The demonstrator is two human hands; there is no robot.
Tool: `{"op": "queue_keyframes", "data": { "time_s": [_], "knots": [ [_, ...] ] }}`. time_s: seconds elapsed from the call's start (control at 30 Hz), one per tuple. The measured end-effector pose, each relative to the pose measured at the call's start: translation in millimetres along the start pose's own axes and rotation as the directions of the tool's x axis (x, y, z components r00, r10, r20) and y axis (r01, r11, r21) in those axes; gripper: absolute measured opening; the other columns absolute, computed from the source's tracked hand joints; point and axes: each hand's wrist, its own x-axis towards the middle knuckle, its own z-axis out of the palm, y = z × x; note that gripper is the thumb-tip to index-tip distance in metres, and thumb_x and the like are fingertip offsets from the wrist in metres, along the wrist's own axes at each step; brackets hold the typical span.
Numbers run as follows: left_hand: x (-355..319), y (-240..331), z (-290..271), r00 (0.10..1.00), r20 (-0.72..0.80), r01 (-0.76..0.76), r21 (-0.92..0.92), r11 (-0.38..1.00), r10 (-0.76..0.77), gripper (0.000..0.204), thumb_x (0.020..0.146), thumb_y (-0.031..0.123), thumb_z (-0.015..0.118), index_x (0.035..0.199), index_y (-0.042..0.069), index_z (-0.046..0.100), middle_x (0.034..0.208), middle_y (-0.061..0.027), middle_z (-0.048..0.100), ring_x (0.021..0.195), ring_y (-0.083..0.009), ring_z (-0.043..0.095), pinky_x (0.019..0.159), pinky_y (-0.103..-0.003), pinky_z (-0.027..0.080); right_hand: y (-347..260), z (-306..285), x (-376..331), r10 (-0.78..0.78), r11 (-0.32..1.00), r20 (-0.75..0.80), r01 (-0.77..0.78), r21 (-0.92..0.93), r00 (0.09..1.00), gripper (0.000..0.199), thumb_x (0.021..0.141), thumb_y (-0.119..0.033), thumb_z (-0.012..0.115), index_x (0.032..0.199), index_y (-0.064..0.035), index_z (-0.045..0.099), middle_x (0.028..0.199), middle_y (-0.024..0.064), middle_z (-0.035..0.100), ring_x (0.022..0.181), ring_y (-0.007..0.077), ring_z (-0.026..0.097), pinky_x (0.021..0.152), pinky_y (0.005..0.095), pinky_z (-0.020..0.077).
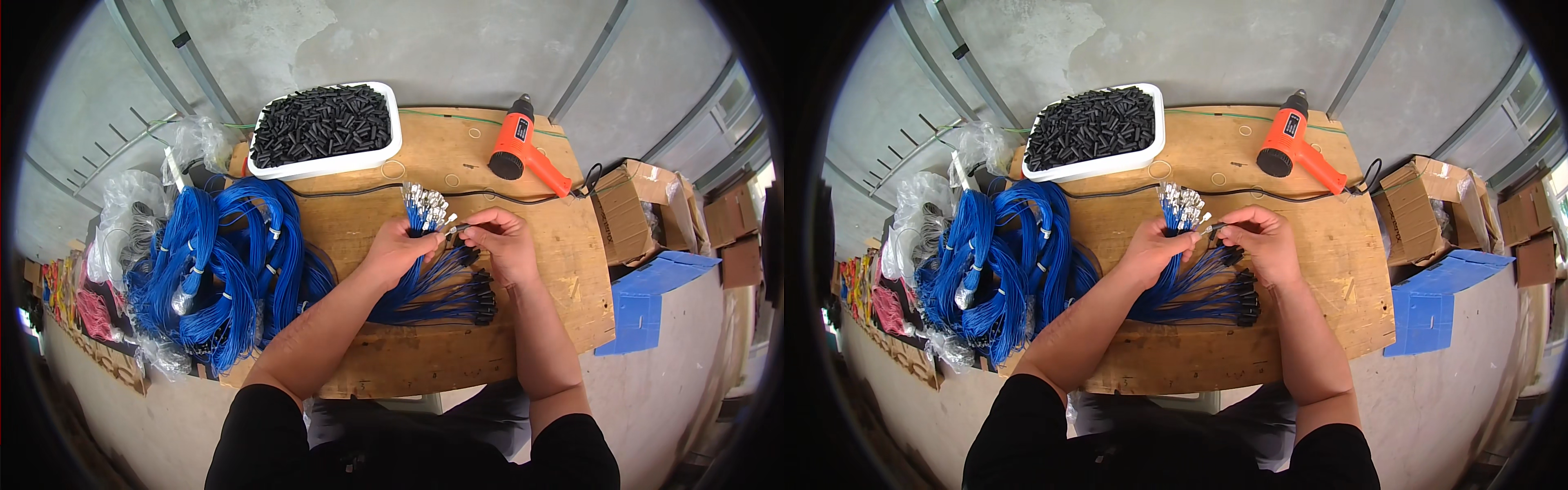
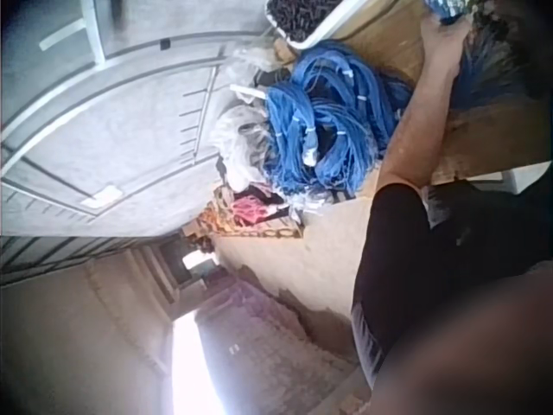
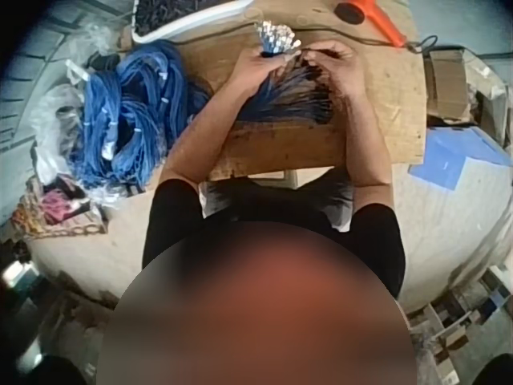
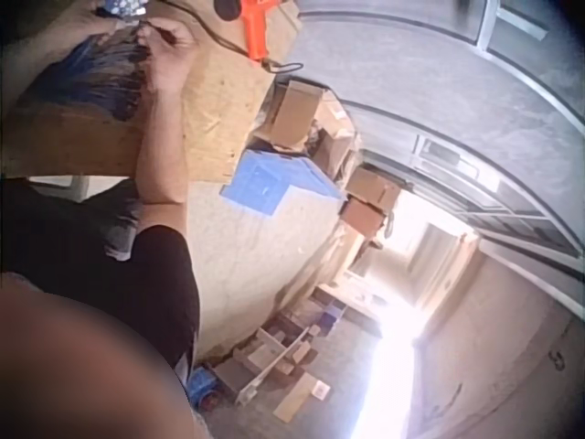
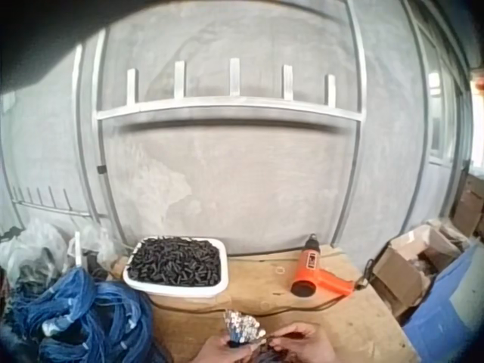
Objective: Applying black heat shrink tubing to multiple blue wire terminals at a workbench.
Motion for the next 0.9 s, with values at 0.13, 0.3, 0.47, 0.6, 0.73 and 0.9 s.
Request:
{"op": "queue_keyframes", "data": {
  "time_s": [0.13,0.3,0.47,0.6,0.73,0.9],
  "knots": [
    [-1.0,1.5,-1.6,1.000,0.025,-0.014,0.029,0.999,0.013,0.008,0.087,0.002,0.069,0.093,-0.001,0.064,0.076,-0.0025,0.061,0.065,-0.0110,0.055,0.059,-0.026,0.043,-1.2,3.2,-0.3,-0.012,1.000,-0.005,0.011,-0.027,1.000,0.013,0.088,0.004,0.068,0.100,0.0014,0.069,0.089,0.0081,0.072,0.078,0.0113,0.067,0.071,0.0234,0.0534],
    [-2.7,4.4,2.0,1.000,0.012,-0.012,0.027,1.000,0.011,0.008,0.086,0.002,0.069,0.091,-0.001,0.065,0.076,-0.0024,0.061,0.064,-0.0101,0.055,0.058,-0.025,0.042,0.5,1.7,-0.2,-0.015,0.999,0.003,0.015,-0.028,1.000,0.011,0.089,0.002,0.068,0.100,0.0020,0.069,0.084,0.0075,0.070,0.077,0.0117,0.067,0.070,0.0243,0.0538],
    [-2.9,5.1,3.0,1.000,0.005,-0.009,0.037,0.999,0.009,0.009,0.086,0.002,0.070,0.091,-0.002,0.065,0.075,-0.0021,0.061,0.064,-0.0093,0.055,0.058,-0.024,0.042,3.4,0.5,0.7,0.001,1.000,0.003,-0.001,-0.030,1.000,0.010,0.089,0.001,0.069,0.099,0.0023,0.069,0.083,0.0077,0.070,0.076,0.0120,0.066,0.069,0.0250,0.0540],
    [-3.3,4.3,2.8,1.000,0.000,-0.019,0.072,0.997,0.019,0.009,0.086,0.003,0.070,0.092,-0.002,0.065,0.075,-0.0022,0.061,0.065,-0.0095,0.055,0.058,-0.024,0.042,2.1,3.9,0.1,0.031,0.999,0.002,-0.031,-0.023,1.000,0.010,0.089,0.000,0.069,0.098,0.0024,0.068,0.083,0.0077,0.070,0.075,0.0120,0.066,0.069,0.0249,0.0537],
    [-3.2,2.4,3.3,0.999,0.008,-0.036,0.077,0.996,0.035,0.006,0.088,0.004,0.068,0.089,-0.001,0.066,0.072,-0.0010,0.061,0.062,-0.0078,0.053,0.057,-0.025,0.042,0.9,4.5,-0.3,0.044,0.999,0.002,-0.044,-0.022,0.999,0.007,0.088,0.000,0.069,0.095,0.0013,0.068,0.083,0.0080,0.069,0.075,0.0134,0.066,0.069,0.0253,0.0540],
    [-3.6,4.1,5.5,1.000,0.025,-0.010,-0.012,1.000,0.010,0.007,0.089,0.005,0.068,0.090,-0.002,0.066,0.073,-0.0021,0.061,0.062,-0.0086,0.054,0.057,-0.025,0.043,1.2,-0.3,0.5,0.068,0.997,-0.067,-0.065,0.051,0.995,0.012,0.089,-0.006,0.071,0.099,0.0006,0.067,0.084,0.0064,0.069,0.074,0.0122,0.066,0.068,0.0239,0.0537]
  ]
}}
